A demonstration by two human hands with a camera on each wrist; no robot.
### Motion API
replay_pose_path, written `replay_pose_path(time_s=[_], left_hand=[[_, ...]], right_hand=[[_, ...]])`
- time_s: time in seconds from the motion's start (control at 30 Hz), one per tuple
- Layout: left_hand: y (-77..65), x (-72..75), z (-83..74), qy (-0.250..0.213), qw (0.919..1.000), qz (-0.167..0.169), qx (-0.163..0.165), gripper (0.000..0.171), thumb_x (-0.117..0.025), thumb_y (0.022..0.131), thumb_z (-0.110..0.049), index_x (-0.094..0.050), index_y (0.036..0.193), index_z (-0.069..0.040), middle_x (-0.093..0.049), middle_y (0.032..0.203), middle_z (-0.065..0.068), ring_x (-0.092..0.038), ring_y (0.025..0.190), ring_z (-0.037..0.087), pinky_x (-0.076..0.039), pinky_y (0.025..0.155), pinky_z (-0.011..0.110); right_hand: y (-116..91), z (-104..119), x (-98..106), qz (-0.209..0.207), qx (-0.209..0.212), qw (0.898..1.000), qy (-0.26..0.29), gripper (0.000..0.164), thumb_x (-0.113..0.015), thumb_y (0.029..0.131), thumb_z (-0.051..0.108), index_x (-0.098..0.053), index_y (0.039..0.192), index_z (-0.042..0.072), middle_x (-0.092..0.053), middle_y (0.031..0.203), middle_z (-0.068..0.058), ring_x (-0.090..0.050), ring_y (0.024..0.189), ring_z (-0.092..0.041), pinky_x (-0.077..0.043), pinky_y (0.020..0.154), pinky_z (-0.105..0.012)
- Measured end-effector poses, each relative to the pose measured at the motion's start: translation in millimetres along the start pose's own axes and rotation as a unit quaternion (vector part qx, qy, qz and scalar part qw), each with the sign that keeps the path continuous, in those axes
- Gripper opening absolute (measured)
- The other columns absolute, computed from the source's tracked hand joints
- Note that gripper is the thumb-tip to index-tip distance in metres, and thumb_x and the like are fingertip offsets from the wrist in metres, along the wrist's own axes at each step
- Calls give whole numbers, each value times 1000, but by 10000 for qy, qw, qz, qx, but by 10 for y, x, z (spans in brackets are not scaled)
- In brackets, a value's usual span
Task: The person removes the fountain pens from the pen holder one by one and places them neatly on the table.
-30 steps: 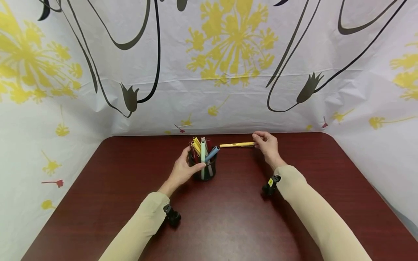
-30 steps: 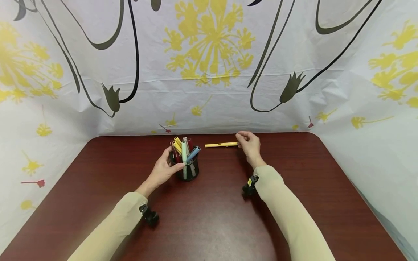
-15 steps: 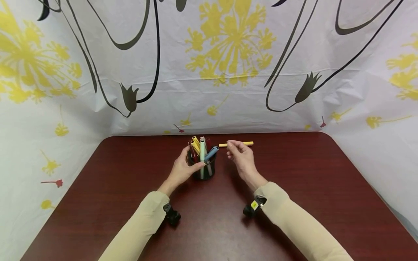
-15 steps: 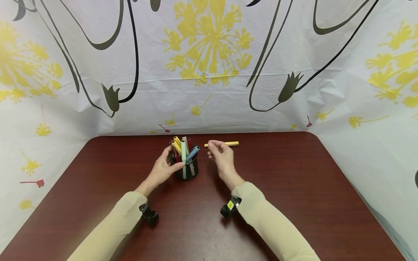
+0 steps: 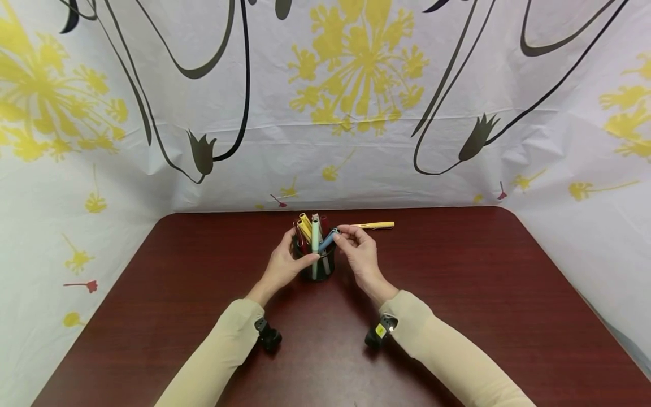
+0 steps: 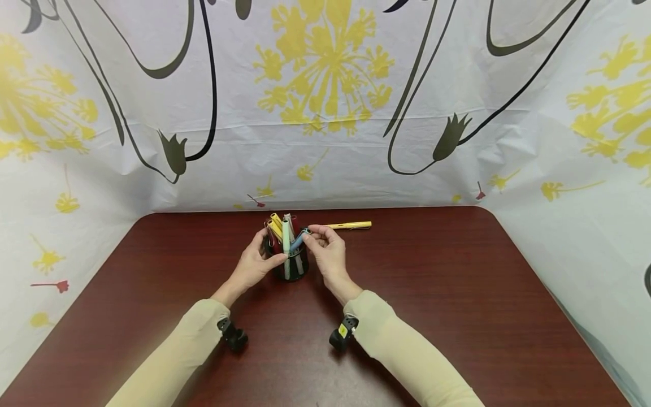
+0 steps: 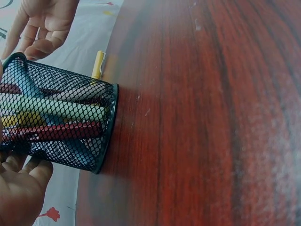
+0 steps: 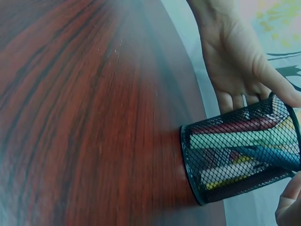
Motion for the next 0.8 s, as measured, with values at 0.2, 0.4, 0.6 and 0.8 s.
replay_pose_path(time_s=[0.2, 0.4, 0.6, 0.8], left_hand=[[3, 6, 12, 100, 9999, -4, 27, 91, -76, 78, -38, -25, 148, -10, -36, 148, 14, -40, 132, 28, -38, 103, 47], [5, 8, 16, 99, 9999, 10, 60, 92, -76, 78, -38, -24, 148, -10, -35, 148, 14, -39, 133, 29, -38, 103, 48], [0, 7, 13, 66, 10000, 36, 60, 92, -76, 78, -39, -24, 148, -10, -36, 148, 15, -40, 132, 29, -39, 103, 47], [-2, 6, 15, -1, 10000, 58, 81, 92, -75, 79, -38, -23, 149, -10, -34, 149, 14, -39, 133, 28, -38, 104, 47]], right_hand=[[-8, -25, -39, -145, -33, 9999, 71, 25, -65, 86, 1, -61, 109, -9, -57, 78, 5, -52, 65, -5, -45, 58, -17], [9, -33, -58, -219, -89, 9997, -24, 26, -66, 86, 2, -61, 108, -9, -57, 77, 5, -52, 65, -4, -45, 59, -18], [12, -26, -63, -253, -49, 9996, -105, 23, -66, 86, 2, -62, 106, -8, -57, 76, 5, -52, 65, -6, -45, 59, -19], [9, -3, -69, -282, -10, 9996, -84, 21, -66, 86, 4, -63, 105, -6, -57, 76, 5, -51, 65, -10, -44, 57, -18]])
Point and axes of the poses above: each hand's wrist, its own y-axis towards the middle knuckle, its own x-axis out of the back of the hand, z = x × y, the point moved 3 cm from there along y, towards the middle knuckle
